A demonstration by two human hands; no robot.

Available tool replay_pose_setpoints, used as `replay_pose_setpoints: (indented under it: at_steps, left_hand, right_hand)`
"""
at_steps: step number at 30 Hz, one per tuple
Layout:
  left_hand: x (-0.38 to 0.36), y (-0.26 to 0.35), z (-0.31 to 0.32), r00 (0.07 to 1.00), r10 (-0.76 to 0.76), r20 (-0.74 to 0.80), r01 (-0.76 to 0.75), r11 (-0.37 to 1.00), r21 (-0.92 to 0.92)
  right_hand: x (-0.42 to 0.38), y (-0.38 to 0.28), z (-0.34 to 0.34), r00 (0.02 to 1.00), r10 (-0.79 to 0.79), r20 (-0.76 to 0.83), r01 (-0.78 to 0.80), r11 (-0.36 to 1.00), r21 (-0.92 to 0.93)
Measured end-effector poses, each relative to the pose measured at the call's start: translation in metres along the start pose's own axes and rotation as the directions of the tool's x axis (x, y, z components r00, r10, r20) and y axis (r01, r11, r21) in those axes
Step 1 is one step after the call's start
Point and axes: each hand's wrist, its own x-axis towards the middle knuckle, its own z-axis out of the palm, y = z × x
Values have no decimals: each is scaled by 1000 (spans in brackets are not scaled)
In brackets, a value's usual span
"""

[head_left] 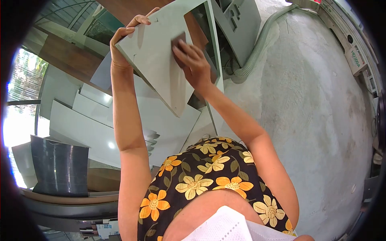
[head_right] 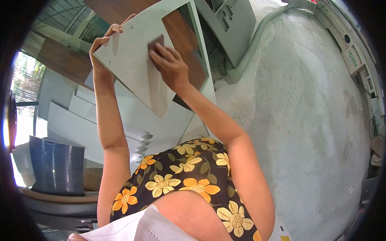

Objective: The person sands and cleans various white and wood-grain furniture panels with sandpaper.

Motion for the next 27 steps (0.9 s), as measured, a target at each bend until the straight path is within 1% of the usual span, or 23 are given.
replay_pose_setpoints:
  at_steps: [1,3,5,6,8,9,11,13,15,17,20,22,23,25,27]
  left_hand:
    - [-1,0,-3,1000,2,1,-2,1000,-4]
    - [-4,1,-12,1000,0,0,0,1000,-18]
    - [-5,3,-21,1000,2,8,-2,999,-34]
    - [-6,0,-21,1000,4,5,-4,1000,-26]
    - [-7,1,-23,1000,12,-9,-12,1000,-10]
    - [-6,4,-21,1000,25,-11,-25,1000,0]
    - [-9,2,-13,999,42,-22,-42,999,21]
    - [-7,1,-15,1000,28,9,-28,1000,15]
    - [-4,1,-14,999,17,43,-17,1000,0]
    - [-2,0,-12,997,6,77,-4,1000,-24]
    - [0,-4,-5,1000,23,20,-22,999,-30]
    - [2,-3,-5,999,20,34,-20,1000,-20]
    - [2,-3,-6,999,20,36,-19,1000,-17]
    - [0,0,-10,998,20,65,-18,1000,-24]
    - [-4,1,-15,996,3,86,1,999,-51]
  right_hand:
    - [-22,2,-2,999,10,45,-10,1000,-14]
    - [-84,25,5,984,17,179,10,989,-148]
    - [-147,48,-10,902,123,415,-76,989,-128]
    - [-172,60,-20,857,228,462,-180,973,-146]
    - [-197,73,-31,725,418,548,-374,906,-196]
    - [-186,78,-31,809,375,454,-356,925,-129]
    - [-139,87,-29,925,294,241,-303,953,2]
    - [-65,72,-28,920,355,166,-376,920,111]
    - [3,46,-28,979,202,-31,-197,974,112]
    - [51,20,-21,979,173,-112,-140,957,255]
    - [68,15,7,994,14,-109,13,969,247]
    - [56,-17,-1,997,-31,-67,39,993,115]
    - [40,-24,-3,999,-39,-4,39,993,110]
    - [3,-29,-6,995,-87,50,80,989,120]
    - [-45,-18,-14,968,-108,227,87,991,97]
